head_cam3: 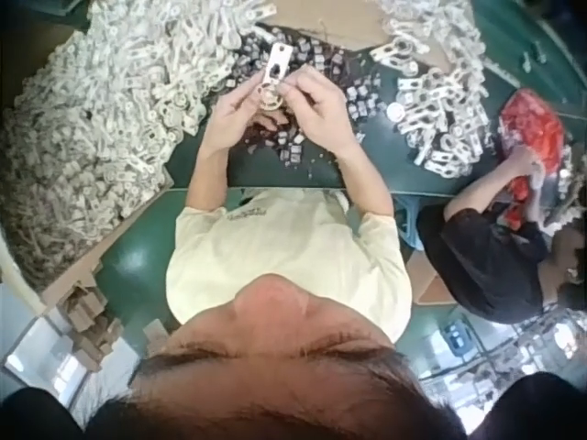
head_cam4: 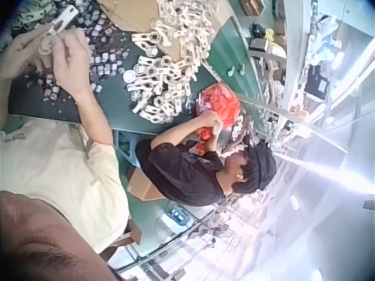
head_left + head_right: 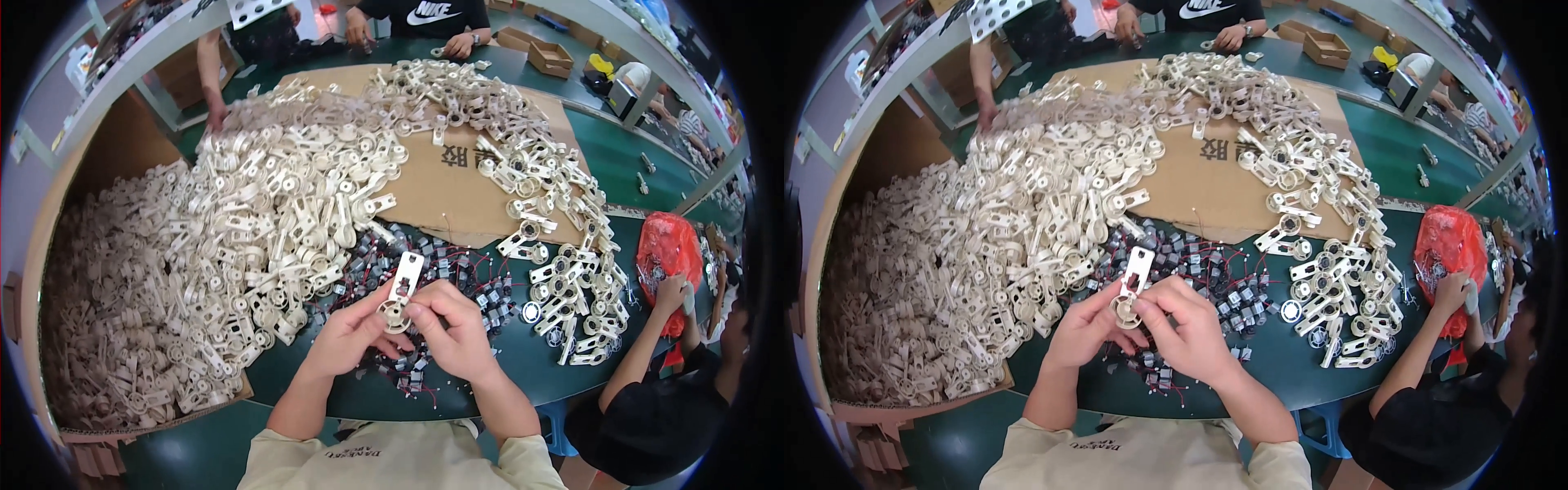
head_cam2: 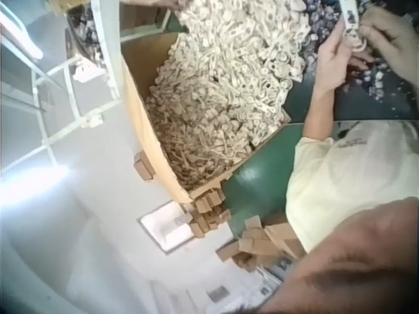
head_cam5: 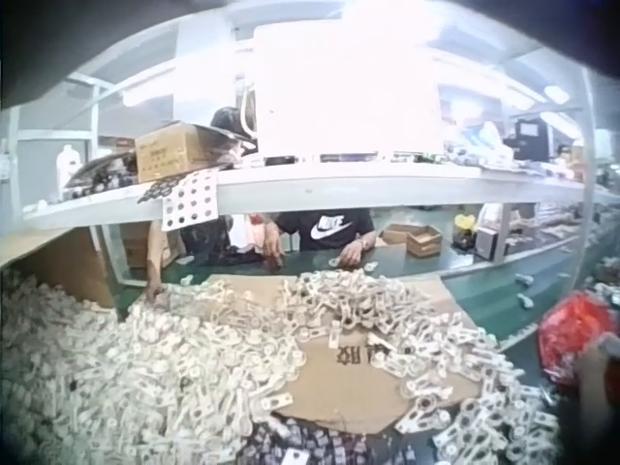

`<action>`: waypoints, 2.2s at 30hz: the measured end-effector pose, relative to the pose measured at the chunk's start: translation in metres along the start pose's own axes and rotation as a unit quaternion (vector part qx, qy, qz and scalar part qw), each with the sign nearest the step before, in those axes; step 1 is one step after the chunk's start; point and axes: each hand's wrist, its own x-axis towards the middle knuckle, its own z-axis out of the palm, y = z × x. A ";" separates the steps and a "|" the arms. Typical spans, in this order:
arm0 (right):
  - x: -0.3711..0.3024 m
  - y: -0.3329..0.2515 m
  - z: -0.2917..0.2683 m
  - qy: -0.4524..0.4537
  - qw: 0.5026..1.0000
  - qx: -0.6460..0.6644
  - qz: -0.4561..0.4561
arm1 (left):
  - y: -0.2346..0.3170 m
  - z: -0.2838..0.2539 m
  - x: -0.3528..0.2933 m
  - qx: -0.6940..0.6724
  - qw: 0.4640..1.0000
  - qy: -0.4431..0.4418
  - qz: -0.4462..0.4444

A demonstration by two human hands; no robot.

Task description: The person assembles electronic components by inserting small motors into white plastic housings by hand.

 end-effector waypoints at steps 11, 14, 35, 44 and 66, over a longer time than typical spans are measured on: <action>0.000 -0.005 0.012 0.096 0.993 -0.070 0.019 | -0.011 -0.010 0.016 -0.185 0.971 0.049 0.145; 0.001 -0.002 0.018 0.092 0.991 -0.092 -0.022 | -0.017 -0.005 0.017 -0.169 0.971 0.063 0.155; -0.006 -0.001 0.002 0.000 0.999 -0.018 0.030 | -0.022 0.000 0.014 -0.009 0.966 0.126 0.226; -0.006 -0.005 -0.011 -0.080 0.992 -0.042 0.087 | -0.012 0.005 0.015 0.003 0.959 0.148 0.242; -0.009 0.002 0.004 0.093 0.995 -0.014 0.015 | -0.025 0.014 0.026 0.043 0.974 0.086 0.203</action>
